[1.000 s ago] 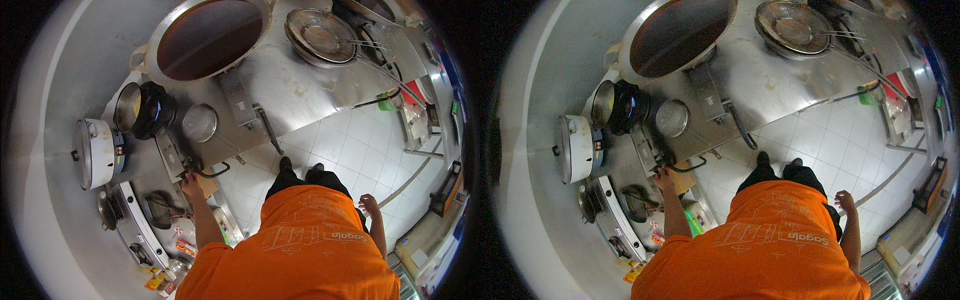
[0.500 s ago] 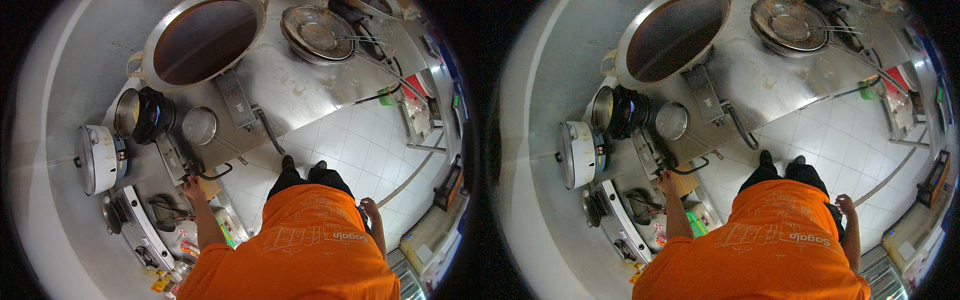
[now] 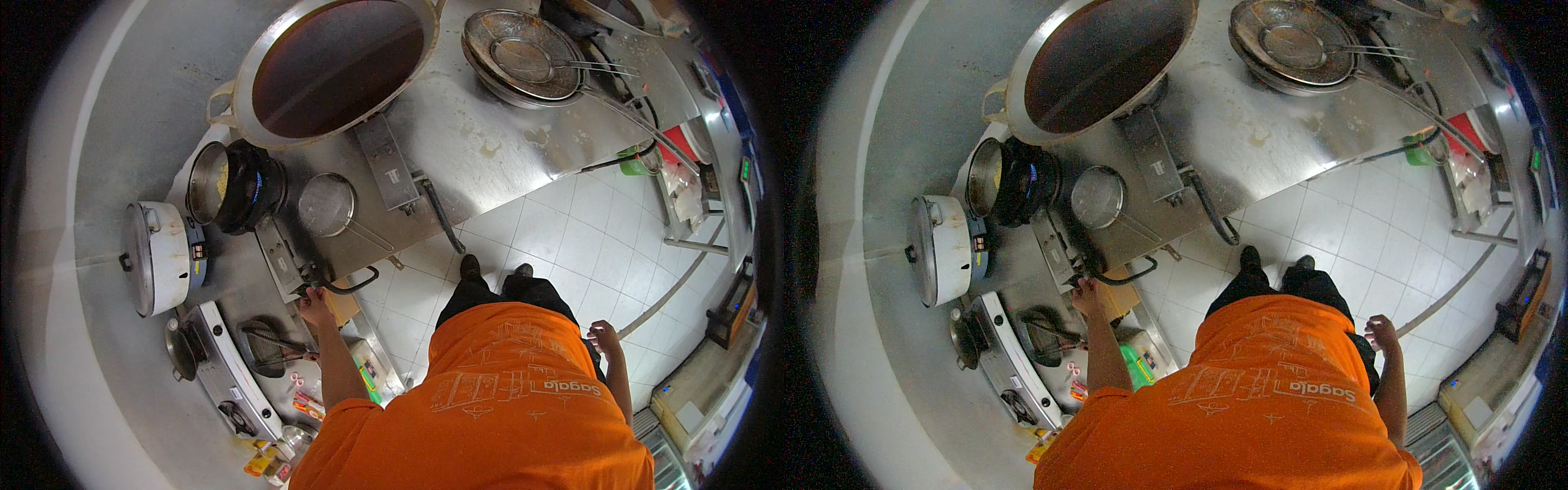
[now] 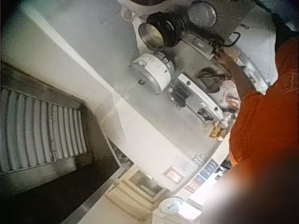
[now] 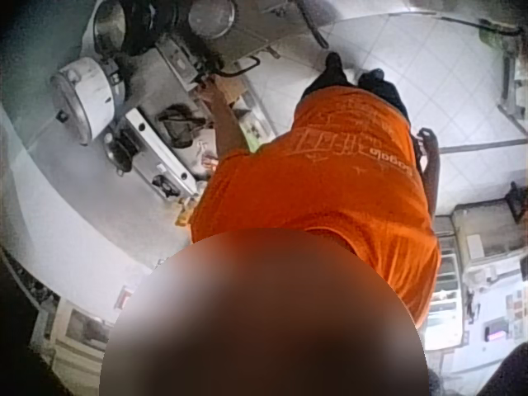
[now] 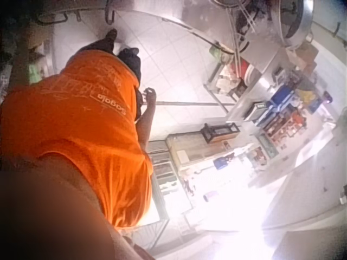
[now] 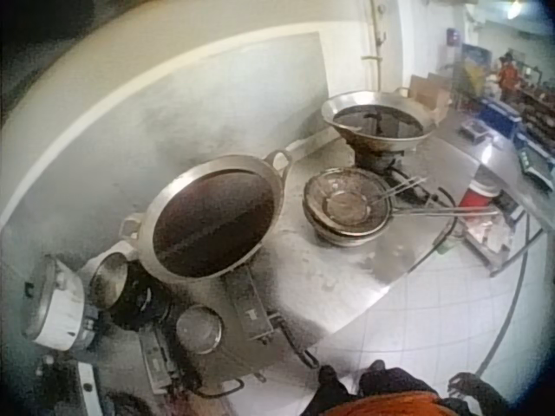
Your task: The person assembles multiple white cardboard food boxes by folding and taping them, then moves to a kitchen area to open a seasoning packet and add its contents to a pot on a lit stove.
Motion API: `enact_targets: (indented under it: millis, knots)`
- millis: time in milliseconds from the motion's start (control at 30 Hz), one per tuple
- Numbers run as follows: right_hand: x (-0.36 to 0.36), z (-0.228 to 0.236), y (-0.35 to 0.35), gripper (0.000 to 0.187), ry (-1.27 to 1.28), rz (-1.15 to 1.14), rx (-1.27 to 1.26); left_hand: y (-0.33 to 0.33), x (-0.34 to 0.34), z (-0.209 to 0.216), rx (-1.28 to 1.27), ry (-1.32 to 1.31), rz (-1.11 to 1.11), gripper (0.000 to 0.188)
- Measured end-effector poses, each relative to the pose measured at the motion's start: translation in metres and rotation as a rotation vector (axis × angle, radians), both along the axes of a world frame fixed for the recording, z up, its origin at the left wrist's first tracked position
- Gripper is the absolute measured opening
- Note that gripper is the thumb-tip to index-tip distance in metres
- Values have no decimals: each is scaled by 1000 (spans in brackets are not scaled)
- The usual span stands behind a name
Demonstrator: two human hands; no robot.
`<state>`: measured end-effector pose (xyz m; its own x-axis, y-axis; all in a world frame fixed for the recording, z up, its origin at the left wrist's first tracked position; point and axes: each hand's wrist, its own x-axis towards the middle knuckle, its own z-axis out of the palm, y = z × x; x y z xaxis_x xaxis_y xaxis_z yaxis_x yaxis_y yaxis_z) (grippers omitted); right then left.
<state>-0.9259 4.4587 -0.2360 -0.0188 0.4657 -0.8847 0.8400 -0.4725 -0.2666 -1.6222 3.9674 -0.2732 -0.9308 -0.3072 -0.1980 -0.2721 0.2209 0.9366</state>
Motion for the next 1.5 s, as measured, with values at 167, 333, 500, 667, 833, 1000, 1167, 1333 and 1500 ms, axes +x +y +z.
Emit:
enact_targets:
  millis: [167, 333, 500, 667, 833, 1000, 1167, 1333, 1500]
  knots:
    - [-1, 1, 0, 19, -27, -13, -2, 1, 0, 1, 204, 3, 51, 30]
    - [1, 1, -5, 18, -5, -34, 8, -6, -4, 2, 237, -56, -44, 33]
    - [0, -4, -12, 14, 12, -75, 1, -5, -10, 9, 574, -189, 143, 38]
    - [17, -12, -21, 14, 15, -6, 12, -14, -17, 8, 592, -256, 144, 35]
    - [22, -9, -21, 15, 36, -70, -4, 11, -1, 27, 570, -197, 140, 30]
    - [10, -4, -17, 16, 11, -107, -12, 5, 0, 23, 610, -151, 64, 24]
    - [5, -10, -20, 15, 39, -85, -1, 2, -4, 14, 484, -123, 63, 21]
    - [27, -26, -27, 15, 77, -19, 38, -21, -8, -1, 655, -74, -101, 21]
    - [16, -13, -19, 12, 20, -85, 1, -2, -4, 2, 433, -82, 59, 23]
